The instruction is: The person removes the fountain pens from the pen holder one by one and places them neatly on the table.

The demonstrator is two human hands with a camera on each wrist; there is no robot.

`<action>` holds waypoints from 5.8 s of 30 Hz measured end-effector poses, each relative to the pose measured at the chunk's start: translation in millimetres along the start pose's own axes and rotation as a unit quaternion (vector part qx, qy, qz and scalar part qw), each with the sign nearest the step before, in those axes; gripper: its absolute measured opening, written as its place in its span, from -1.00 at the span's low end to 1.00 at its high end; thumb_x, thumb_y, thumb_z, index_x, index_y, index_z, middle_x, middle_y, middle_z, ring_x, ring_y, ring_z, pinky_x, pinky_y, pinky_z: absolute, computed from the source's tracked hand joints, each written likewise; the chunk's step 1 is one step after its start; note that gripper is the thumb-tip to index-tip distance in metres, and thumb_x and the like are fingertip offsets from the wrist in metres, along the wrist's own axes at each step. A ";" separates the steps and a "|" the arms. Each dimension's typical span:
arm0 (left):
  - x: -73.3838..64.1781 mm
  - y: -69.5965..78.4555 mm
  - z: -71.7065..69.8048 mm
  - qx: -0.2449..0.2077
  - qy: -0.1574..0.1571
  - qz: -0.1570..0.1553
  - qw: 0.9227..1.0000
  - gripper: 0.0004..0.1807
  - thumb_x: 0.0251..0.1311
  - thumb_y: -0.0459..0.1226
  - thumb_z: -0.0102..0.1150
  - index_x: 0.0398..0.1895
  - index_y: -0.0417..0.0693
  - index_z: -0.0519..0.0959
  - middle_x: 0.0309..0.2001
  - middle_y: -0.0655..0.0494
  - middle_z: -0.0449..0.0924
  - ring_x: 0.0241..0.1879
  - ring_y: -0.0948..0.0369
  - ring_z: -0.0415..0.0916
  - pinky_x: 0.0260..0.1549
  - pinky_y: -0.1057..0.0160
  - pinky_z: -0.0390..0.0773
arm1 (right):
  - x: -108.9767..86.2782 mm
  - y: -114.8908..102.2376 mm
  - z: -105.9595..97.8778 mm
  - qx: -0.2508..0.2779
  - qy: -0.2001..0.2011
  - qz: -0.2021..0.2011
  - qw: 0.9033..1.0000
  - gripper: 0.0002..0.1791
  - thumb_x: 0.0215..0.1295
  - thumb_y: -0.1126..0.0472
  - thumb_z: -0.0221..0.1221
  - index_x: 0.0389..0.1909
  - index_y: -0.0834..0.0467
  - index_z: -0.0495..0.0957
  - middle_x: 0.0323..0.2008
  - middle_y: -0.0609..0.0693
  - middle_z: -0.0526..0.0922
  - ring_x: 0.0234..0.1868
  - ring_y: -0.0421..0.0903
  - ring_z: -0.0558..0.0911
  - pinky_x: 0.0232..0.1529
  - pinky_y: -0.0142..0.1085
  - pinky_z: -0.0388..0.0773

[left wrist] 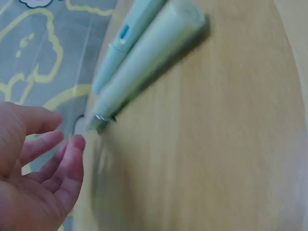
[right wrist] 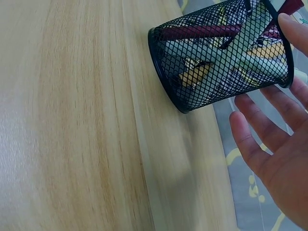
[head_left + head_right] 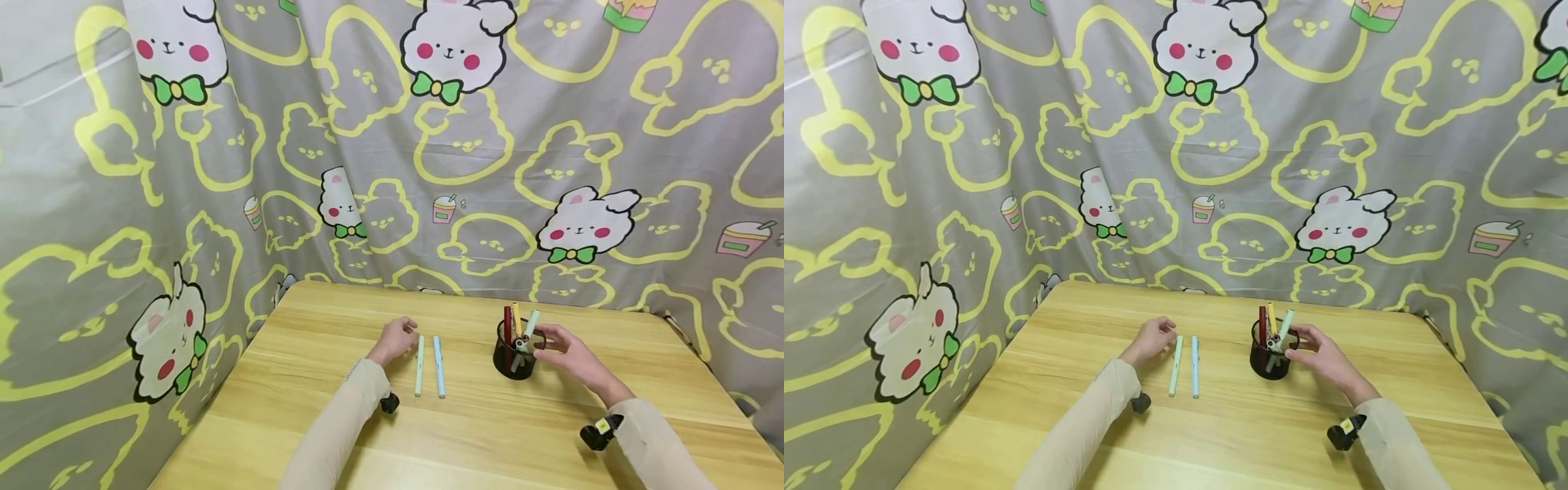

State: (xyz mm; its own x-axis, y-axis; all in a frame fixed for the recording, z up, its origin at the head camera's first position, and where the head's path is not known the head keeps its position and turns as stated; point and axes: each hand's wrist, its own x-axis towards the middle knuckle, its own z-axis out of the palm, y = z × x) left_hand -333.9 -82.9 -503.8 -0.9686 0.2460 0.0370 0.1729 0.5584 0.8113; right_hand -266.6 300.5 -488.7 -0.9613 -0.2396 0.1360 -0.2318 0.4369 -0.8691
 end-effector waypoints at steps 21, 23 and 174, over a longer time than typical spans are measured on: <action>-3.3 88.3 60.0 -0.184 -0.066 0.119 0.974 -0.79 0.19 -0.33 0.24 -0.12 -0.21 0.61 -0.25 0.13 0.63 -0.30 0.34 0.53 -0.28 0.39 0.53 | -4.0 0.1 -1.6 -0.006 0.003 0.004 1.000 -0.29 0.28 0.19 0.22 0.35 0.32 0.14 0.25 0.40 0.25 0.14 0.36 0.38 -0.08 -0.36 0.47; -4.3 92.5 68.5 -0.205 -0.078 0.122 0.968 -0.77 0.19 -0.33 0.25 -0.11 -0.22 0.61 -0.24 0.13 0.64 -0.29 0.35 0.53 -0.27 0.39 0.53 | -3.6 -0.2 -1.4 -0.004 0.003 0.004 1.000 -0.30 0.28 0.20 0.21 0.35 0.32 0.14 0.25 0.39 0.26 0.14 0.35 0.38 -0.09 -0.36 0.47; 12.0 57.1 -16.3 -0.330 0.053 0.065 0.940 -0.68 0.23 -0.40 0.16 0.05 -0.33 0.51 -0.29 0.05 0.59 -0.14 -0.08 0.56 -0.08 -0.07 0.51 | -0.8 1.5 0.8 0.016 -0.002 -0.008 1.000 -0.29 0.25 0.20 0.24 0.33 0.34 0.15 0.23 0.41 0.29 0.11 0.28 0.41 -0.10 -0.34 0.50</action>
State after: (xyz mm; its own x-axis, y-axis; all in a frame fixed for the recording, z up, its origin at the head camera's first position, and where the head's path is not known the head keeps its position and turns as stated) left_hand -338.6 -60.9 -447.5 -0.9655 0.1782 0.1901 0.1760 -0.0922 0.9801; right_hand -266.1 300.7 -490.5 -0.9570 -0.2497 0.1475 -0.2416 0.4050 -0.8818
